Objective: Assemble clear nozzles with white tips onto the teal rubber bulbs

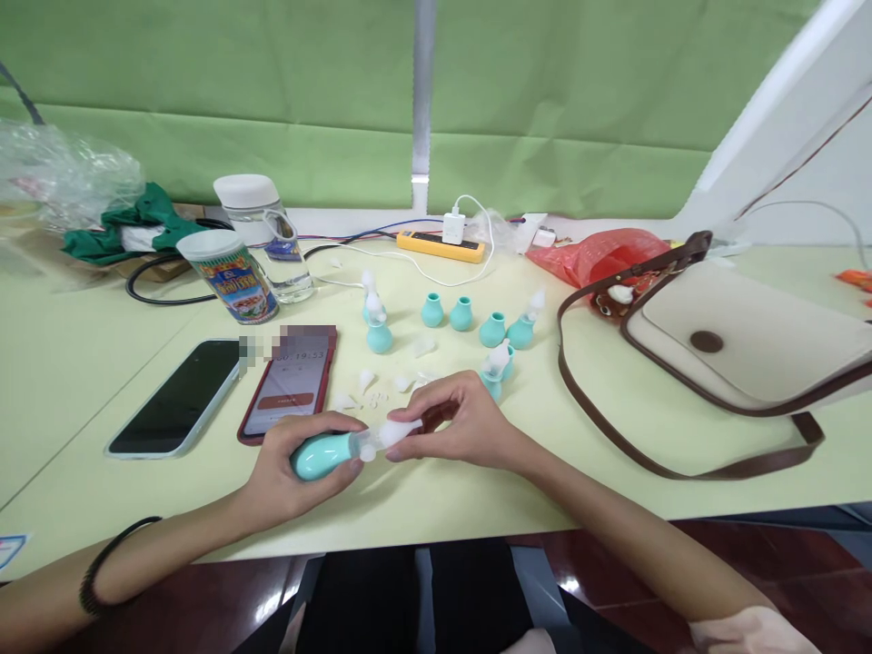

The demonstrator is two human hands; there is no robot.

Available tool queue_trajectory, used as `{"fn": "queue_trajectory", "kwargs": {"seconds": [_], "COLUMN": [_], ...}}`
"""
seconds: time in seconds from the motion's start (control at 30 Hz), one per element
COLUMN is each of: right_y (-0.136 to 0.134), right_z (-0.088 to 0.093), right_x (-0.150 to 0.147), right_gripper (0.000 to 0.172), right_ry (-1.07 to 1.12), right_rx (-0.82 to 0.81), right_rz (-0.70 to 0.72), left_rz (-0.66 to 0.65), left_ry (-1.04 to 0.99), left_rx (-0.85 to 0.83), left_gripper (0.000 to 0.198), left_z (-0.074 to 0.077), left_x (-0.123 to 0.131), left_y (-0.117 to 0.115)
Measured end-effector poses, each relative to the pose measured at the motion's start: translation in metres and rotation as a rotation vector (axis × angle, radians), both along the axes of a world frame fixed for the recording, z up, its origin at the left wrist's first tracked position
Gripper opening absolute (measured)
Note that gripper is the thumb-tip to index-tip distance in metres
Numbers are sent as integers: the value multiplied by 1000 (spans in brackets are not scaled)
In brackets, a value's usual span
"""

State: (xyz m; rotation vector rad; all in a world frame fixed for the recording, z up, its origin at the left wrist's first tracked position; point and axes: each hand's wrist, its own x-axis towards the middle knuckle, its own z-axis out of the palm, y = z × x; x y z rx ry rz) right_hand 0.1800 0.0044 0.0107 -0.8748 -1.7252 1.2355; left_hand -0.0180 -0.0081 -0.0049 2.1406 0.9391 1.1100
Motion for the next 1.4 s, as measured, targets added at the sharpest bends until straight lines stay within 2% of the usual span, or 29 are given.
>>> {"fn": "queue_trajectory", "kwargs": {"seconds": [0.17, 0.27, 0.43, 0.7, 0.93, 1.1, 1.2, 1.4], "right_y": [1, 1, -2, -4, -3, -4, -4, 0], "right_z": [5, 6, 2, 1, -1, 1, 0, -6], "right_x": [4, 4, 0, -4, -3, -2, -3, -3], "right_gripper": [21, 20, 19, 19, 19, 18, 14, 14], "right_ry": [-107, -186, -248, -106, 56, 27, -13, 5], "right_rx": [120, 142, 147, -42, -1, 67, 61, -106], "right_rz": [58, 64, -58, -51, 23, 59, 52, 132], "left_rz": [-55, -69, -60, -64, -83, -118, -96, -98], "left_ry": [25, 28, 35, 19, -11, -38, -27, 1], "left_rx": [-85, -81, -62, -59, -159, -326, -275, -45], "left_gripper": [13, 13, 12, 11, 12, 12, 11, 12], "left_z": [2, 2, 0, 2, 5, 5, 4, 1], "left_x": [-1, -2, -2, 0, -3, -4, -4, -3], "left_y": [3, 5, 6, 4, 3, 5, 5, 2]}}
